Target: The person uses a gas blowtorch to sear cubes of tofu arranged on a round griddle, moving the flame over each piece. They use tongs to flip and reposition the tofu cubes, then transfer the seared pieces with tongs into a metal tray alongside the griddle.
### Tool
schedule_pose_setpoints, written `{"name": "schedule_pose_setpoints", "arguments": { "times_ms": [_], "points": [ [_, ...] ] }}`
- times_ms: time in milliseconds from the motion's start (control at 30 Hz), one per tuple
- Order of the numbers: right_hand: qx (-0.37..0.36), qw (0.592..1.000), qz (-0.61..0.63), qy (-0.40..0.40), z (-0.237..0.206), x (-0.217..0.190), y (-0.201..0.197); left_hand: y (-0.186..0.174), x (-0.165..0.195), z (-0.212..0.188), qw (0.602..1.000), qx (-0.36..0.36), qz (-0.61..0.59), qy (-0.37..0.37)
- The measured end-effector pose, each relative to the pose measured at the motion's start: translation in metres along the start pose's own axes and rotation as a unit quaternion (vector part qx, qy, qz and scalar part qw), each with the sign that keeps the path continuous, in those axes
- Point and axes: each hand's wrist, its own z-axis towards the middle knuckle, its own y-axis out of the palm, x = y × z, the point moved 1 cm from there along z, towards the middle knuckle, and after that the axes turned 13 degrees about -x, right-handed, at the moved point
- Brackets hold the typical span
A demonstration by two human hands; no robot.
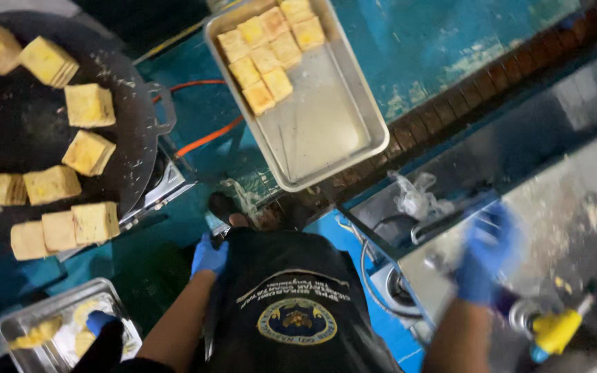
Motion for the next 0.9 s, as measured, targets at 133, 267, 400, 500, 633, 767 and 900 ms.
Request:
{"name": "schedule_pose_setpoints", "arguments": {
  "times_ms": [133,267,400,500,633,767,900],
  "points": [
    [-0.289,0.949,0.124,0.006,0.069,-0.035,0.24,0.03,-0.002,-0.01,0.996,0.033,-0.057,0.06],
    [-0.347,0.934,-0.08,-0.025,0.09,-0.087,0.405,0.035,-0.02,-0.029,0.993,0.086,-0.085,0.012],
    [-0.316,0.921,-0.227,0.005,0.087,-0.117,0.475,0.038,-0.042,-0.071,0.971,0.162,-0.157,-0.079],
    [-0.335,0.928,-0.159,0.043,0.072,-0.122,0.498,0.043,-0.05,-0.095,0.952,0.218,-0.18,-0.117],
    [-0.323,0.931,-0.162,0.046,0.058,-0.123,0.509,0.043,-0.046,-0.111,0.941,0.22,-0.211,-0.149],
    [-0.358,0.926,-0.089,0.078,0.062,-0.115,0.502,0.03,-0.03,-0.111,0.958,0.201,-0.168,-0.116],
    [-0.391,0.9,0.02,0.191,0.071,-0.111,0.461,0.005,-0.021,-0.095,0.964,0.205,-0.159,-0.062]
  ]
}}
